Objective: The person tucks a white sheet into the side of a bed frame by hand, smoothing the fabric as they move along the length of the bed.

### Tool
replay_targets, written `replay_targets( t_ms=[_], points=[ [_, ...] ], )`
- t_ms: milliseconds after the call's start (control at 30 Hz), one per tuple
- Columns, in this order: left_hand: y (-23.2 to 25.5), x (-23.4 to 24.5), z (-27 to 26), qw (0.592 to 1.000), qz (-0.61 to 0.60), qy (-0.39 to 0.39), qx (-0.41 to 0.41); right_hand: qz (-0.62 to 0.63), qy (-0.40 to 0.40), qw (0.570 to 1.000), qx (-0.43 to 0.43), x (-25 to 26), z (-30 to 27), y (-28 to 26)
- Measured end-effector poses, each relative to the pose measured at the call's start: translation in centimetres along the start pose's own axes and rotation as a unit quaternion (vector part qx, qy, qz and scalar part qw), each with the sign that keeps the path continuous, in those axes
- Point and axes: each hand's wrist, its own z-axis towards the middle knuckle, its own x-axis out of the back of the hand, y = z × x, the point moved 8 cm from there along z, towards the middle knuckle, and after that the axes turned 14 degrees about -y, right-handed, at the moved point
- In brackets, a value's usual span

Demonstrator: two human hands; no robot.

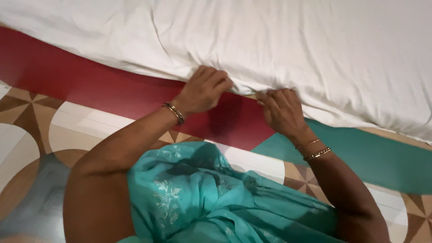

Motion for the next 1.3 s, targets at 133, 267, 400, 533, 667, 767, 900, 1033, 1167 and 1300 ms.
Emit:
replay_targets(
  t_ms=[133,267,400,533,667,767,900,1033,1167,1300],
  points=[
    [1.6,-0.8,0.3,0.999,0.016,-0.023,-0.033,-0.008,-0.028,0.997,0.065,-0.6,0.9,-1.8],
    [2.0,-0.7,0.5,0.999,0.004,-0.017,-0.04,-0.05,-0.05,0.997,0.008,-0.9,1.9,-2.8],
    [2.0,-0.7,0.7,0.999,0.022,0.0,-0.029,-0.07,-0.057,0.996,-0.011,-0.9,3.0,-3.2],
    [1.6,-1.7,0.9,0.999,0.037,-0.013,-0.02,-0.108,-0.084,0.99,-0.023,-1.7,3.5,-3.2],
    [1.5,-2.2,0.8,0.999,0.028,-0.024,-0.012,-0.152,-0.069,0.986,-0.019,-2.2,2.8,-3.3],
    [1.8,-1.7,0.7,1.0,0.01,0.004,-0.001,-0.132,-0.057,0.99,0.011,-2.6,1.3,-2.8],
    [2.9,-1.4,1.1,1.0,0.004,-0.001,-0.024,-0.061,-0.085,0.994,0.028,-2.1,-3.4,1.1],
    [4.6,-1.0,2.1,0.998,0.003,0.017,-0.062,-0.014,-0.021,0.999,-0.029,1.8,-6.8,3.9],
    [6.0,-2.1,3.6,0.997,0.034,0.005,-0.064,-0.001,0.0,1.0,-0.02,3.2,-5.9,4.1],
    [6.0,-3.1,4.2,0.997,0.039,0.004,-0.071,-0.019,-0.027,0.999,-0.028,2.0,-5.4,3.3]
  ],
)
